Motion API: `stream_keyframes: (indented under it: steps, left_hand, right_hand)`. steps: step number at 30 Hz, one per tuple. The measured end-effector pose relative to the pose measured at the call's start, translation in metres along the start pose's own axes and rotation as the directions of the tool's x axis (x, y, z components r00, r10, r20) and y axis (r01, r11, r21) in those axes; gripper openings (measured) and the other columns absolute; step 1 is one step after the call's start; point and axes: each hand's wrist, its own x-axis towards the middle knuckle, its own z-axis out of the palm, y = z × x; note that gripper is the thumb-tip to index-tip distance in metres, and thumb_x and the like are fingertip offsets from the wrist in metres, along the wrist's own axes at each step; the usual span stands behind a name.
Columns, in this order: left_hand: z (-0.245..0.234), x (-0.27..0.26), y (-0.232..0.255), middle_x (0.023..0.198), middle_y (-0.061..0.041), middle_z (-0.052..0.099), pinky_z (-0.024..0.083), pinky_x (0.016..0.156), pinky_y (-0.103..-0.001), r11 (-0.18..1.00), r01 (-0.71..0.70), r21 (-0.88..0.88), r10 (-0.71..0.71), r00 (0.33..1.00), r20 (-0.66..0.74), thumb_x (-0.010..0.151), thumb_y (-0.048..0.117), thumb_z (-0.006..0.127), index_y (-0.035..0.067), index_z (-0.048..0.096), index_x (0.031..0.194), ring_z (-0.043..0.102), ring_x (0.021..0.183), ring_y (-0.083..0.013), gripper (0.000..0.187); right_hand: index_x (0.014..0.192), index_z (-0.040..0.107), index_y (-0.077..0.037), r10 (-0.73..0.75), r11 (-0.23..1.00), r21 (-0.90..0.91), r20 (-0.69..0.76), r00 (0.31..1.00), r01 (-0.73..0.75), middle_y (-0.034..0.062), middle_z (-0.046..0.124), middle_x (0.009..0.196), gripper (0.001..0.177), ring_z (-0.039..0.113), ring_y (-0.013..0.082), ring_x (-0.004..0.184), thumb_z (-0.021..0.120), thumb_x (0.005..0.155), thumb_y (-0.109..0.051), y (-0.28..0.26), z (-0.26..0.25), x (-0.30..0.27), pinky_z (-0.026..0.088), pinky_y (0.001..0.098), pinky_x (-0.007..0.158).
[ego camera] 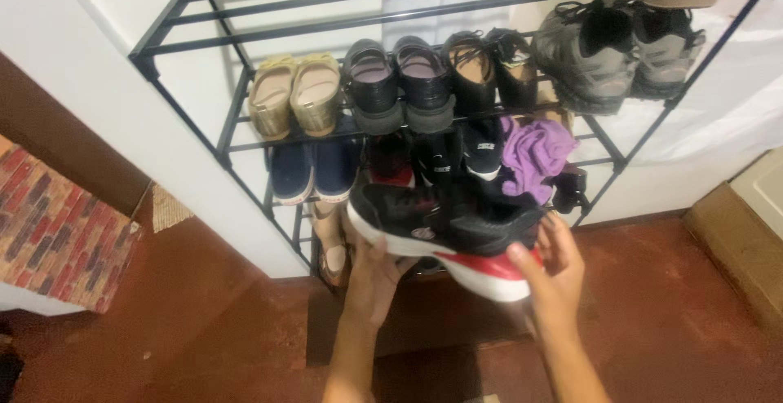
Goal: The person organizes a shoe rack by moving a pair of black and red sneakers to the top shelf and then wiping the metal frame with a purple cloth. The person handles the shoes and cloth directly with their hands.
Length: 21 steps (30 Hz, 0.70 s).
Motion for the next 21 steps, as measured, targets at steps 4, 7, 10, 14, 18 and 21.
stream_keyframes:
  steps: [4,7,10,14,18,21]
  left_hand:
    - [0.002,-0.002,-0.001,0.147,-0.015,0.05,0.049,0.109,-0.054,0.998,0.004,0.063,0.0,0.998,-0.056,0.087,0.03,0.071,0.02,0.015,0.161,0.056,0.132,-0.0307,0.093]
    - [0.0,-0.005,-0.002,0.151,-0.015,0.046,0.047,0.111,-0.054,0.999,-0.011,0.044,0.013,0.999,-0.05,0.088,0.03,0.073,0.022,0.009,0.162,0.054,0.134,-0.0311,0.099]
    - [-0.003,-0.009,-0.008,0.153,-0.015,0.043,0.048,0.112,-0.052,0.999,-0.038,0.033,0.04,0.997,-0.067,0.087,0.03,0.073,0.024,0.001,0.163,0.051,0.137,-0.0298,0.104]
    - [-0.01,-0.01,-0.013,0.154,-0.013,0.042,0.053,0.1,-0.045,0.995,-0.039,0.087,0.051,0.99,-0.133,0.086,0.023,0.072,0.029,0.0,0.162,0.055,0.13,-0.0249,0.105]
    - [-0.013,-0.008,-0.011,0.156,-0.008,0.043,0.052,0.081,-0.034,0.989,-0.03,0.144,0.054,0.984,-0.169,0.09,0.016,0.069,0.033,0.003,0.165,0.056,0.116,-0.0194,0.102]
    - [-0.003,0.0,0.001,0.151,-0.01,0.046,0.052,0.074,-0.03,0.979,-0.018,0.203,0.052,0.986,-0.16,0.096,0.013,0.063,0.029,0.01,0.166,0.055,0.112,-0.0201,0.09]
  right_hand:
    - [0.145,0.052,0.002,0.174,0.976,0.135,-0.005,0.985,-0.172,0.0122,0.065,0.131,0.055,0.062,0.018,0.119,0.066,0.092,-0.004,0.002,-0.005,0.008,0.048,0.0334,0.103]
    - [0.144,0.052,0.003,0.172,0.981,0.086,0.04,0.984,-0.175,0.0112,0.065,0.131,0.05,0.061,0.0169,0.119,0.062,0.095,-0.005,0.001,-0.006,0.011,0.048,0.032,0.104]
    - [0.142,0.053,0.003,0.152,0.987,0.033,0.082,0.985,-0.155,0.0113,0.065,0.131,0.047,0.061,0.0165,0.119,0.061,0.097,-0.007,0.002,-0.006,0.015,0.048,0.0312,0.105]
    - [0.142,0.054,0.003,0.18,0.98,0.07,0.09,0.98,-0.186,0.0101,0.065,0.13,0.046,0.06,0.0162,0.118,0.061,0.099,-0.011,0.005,-0.006,0.018,0.046,0.0314,0.105]
    - [0.147,0.049,-0.001,0.099,0.992,-0.096,0.173,0.98,-0.084,0.0067,0.06,0.139,0.053,0.057,0.0146,0.124,0.061,0.096,-0.011,0.003,-0.005,0.022,0.043,0.0307,0.109]
    - [0.151,0.045,0.002,-0.038,0.966,-0.235,0.279,0.959,0.107,0.0103,0.053,0.15,0.059,0.048,0.0176,0.137,0.065,0.097,-0.011,-0.008,-0.004,0.023,0.035,0.0318,0.116]
